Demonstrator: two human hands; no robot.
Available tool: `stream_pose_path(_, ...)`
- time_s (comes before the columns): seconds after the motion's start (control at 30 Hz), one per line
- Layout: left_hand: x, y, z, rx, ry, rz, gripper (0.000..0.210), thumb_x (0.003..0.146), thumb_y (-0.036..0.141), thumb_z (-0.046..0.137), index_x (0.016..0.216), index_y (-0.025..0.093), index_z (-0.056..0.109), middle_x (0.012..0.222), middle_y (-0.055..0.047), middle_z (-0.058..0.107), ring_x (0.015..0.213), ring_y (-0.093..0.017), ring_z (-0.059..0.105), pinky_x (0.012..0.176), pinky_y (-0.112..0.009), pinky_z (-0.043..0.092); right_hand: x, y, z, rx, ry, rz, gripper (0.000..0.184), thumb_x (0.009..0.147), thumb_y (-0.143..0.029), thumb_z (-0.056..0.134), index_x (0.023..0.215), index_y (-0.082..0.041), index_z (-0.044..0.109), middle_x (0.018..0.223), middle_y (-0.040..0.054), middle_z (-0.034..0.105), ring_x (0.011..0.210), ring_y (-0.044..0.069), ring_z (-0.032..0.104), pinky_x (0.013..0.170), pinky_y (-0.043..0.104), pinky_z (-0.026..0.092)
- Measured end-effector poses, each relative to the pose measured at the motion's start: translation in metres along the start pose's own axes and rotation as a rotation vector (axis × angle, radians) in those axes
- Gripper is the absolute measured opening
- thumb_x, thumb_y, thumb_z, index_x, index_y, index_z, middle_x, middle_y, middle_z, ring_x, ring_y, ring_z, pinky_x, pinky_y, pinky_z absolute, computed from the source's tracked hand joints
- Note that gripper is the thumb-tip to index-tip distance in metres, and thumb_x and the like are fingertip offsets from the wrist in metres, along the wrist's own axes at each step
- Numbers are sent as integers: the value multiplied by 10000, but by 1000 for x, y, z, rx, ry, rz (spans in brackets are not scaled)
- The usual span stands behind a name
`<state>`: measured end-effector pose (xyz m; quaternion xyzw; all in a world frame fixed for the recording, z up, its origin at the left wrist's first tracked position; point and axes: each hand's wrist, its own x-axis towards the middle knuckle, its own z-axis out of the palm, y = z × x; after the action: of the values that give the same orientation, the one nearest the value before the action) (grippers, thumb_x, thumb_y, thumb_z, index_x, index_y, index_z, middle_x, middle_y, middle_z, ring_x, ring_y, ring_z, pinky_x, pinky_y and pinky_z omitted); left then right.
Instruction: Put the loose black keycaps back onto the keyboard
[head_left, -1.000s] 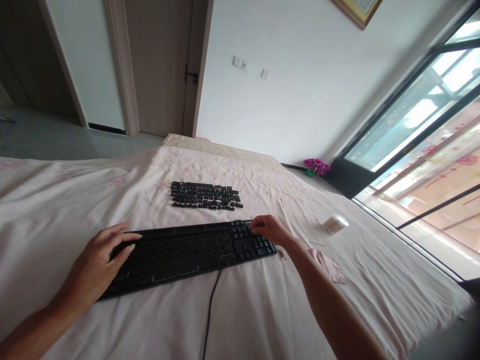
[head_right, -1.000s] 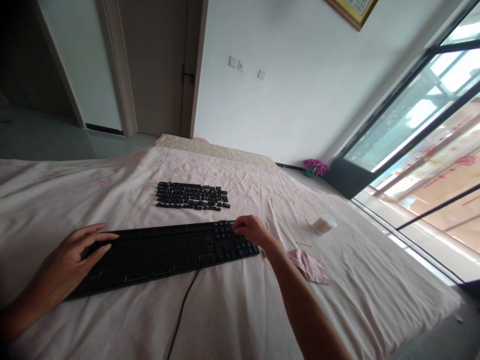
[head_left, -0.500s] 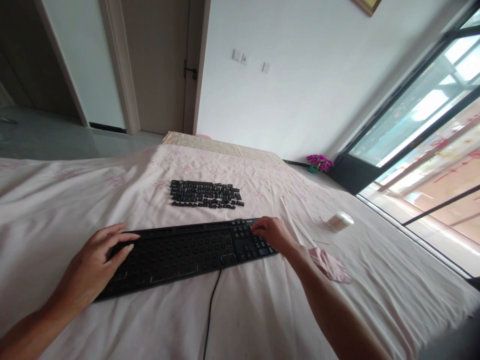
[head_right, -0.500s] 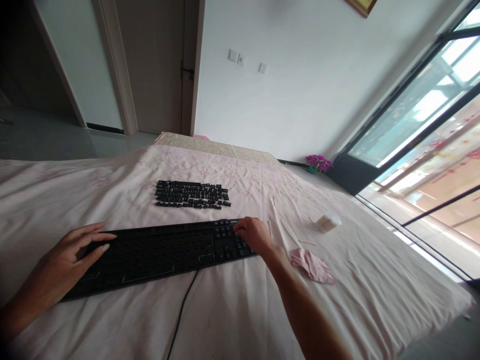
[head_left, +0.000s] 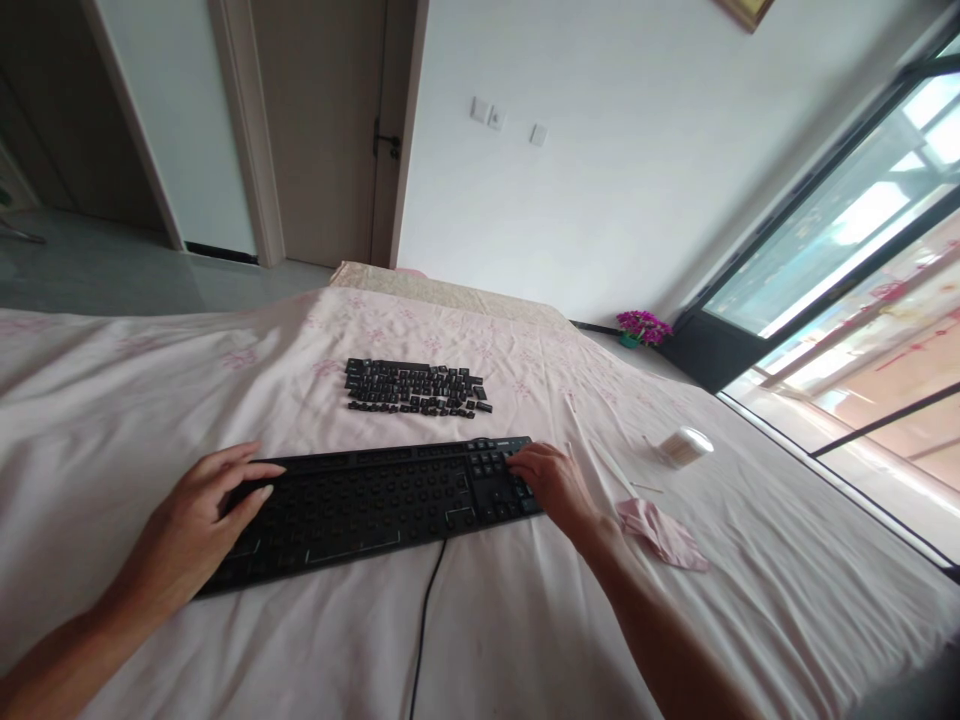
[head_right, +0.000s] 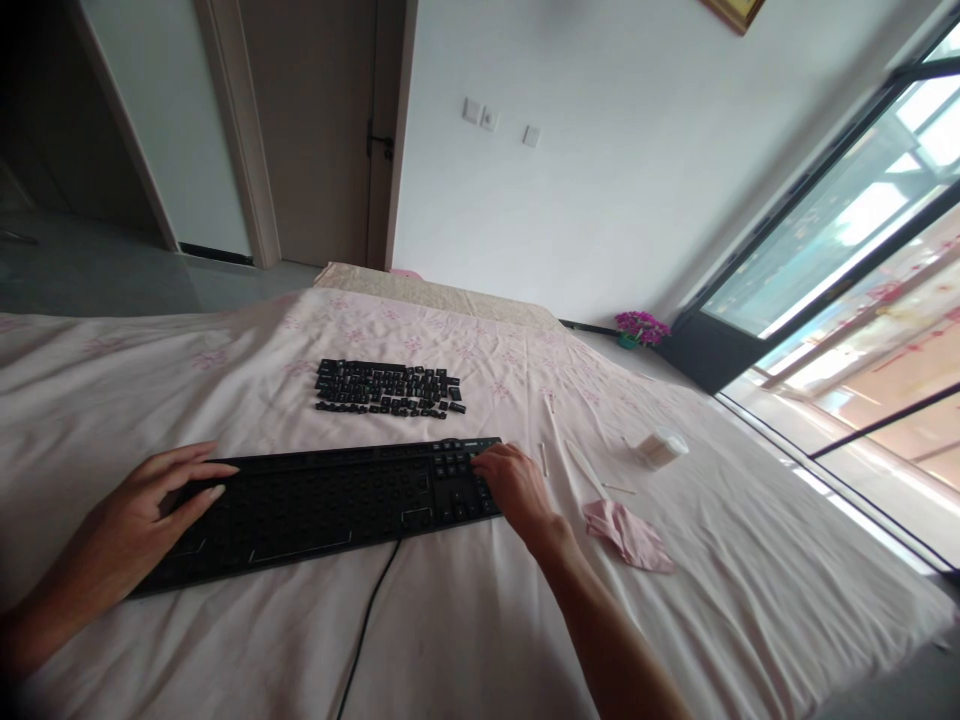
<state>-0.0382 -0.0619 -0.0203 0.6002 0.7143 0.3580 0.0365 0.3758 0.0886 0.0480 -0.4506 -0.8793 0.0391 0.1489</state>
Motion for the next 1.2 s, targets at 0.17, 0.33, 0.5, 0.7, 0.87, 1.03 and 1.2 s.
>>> stream_pose_path(0.17,0,-1,0,3,-4,0,322,821,447,454,998,247,634,1279,-57,496,1210,-235,465,1098,-409,304,-8,-2,8,5,110,65,207,883,-305,522,924,-283,723,987,21,649,935,175,571,781,281,449)
stream_pose_path(0.33,0,-2,1,13,-9,-11,314,823,445,454,995,256,637,1277,-48,496,1207,-229,466,1095,-388,307,-10,-3,8,11,111,83,223,894,-302,503,937,-295,721,978,19,632,937,172,562,780,277,452)
stream_pose_path(0.5,0,-1,-1,33,-14,-2,306,826,426,467,1010,248,634,1286,-50,493,1196,-221,476,1096,-369,306,-11,1,8,1,97,29,255,918,-290,469,978,-298,716,986,18,636,934,165,558,789,269,450)
stream_pose_path(0.7,0,-3,1,36,-2,3,317,830,438,453,1007,248,636,1282,-43,499,1183,-212,486,1089,-368,316,-7,11,12,-6,94,-79,254,919,-296,475,1025,-302,706,948,21,649,872,165,571,748,270,459)
stream_pose_path(0.87,-1,-3,1,27,7,1,317,828,439,450,1002,252,638,1281,-41,497,1193,-212,479,1090,-379,316,-9,13,14,32,137,-110,257,923,-289,466,1003,-290,711,925,22,643,842,164,582,731,274,466)
stream_pose_path(1.03,0,0,1,20,6,-11,317,823,444,449,988,256,644,1276,-42,502,1186,-219,486,1082,-386,328,-16,7,13,-32,149,-93,268,921,-248,463,1026,-301,704,936,17,651,837,160,586,753,280,467)
stream_pose_path(1.2,0,0,-1,19,10,-10,319,817,450,451,982,257,644,1265,-44,508,1176,-222,493,1075,-392,337,-21,-2,9,-170,130,-131,315,911,-185,454,1114,-298,667,1003,27,659,894,181,569,781,304,457)
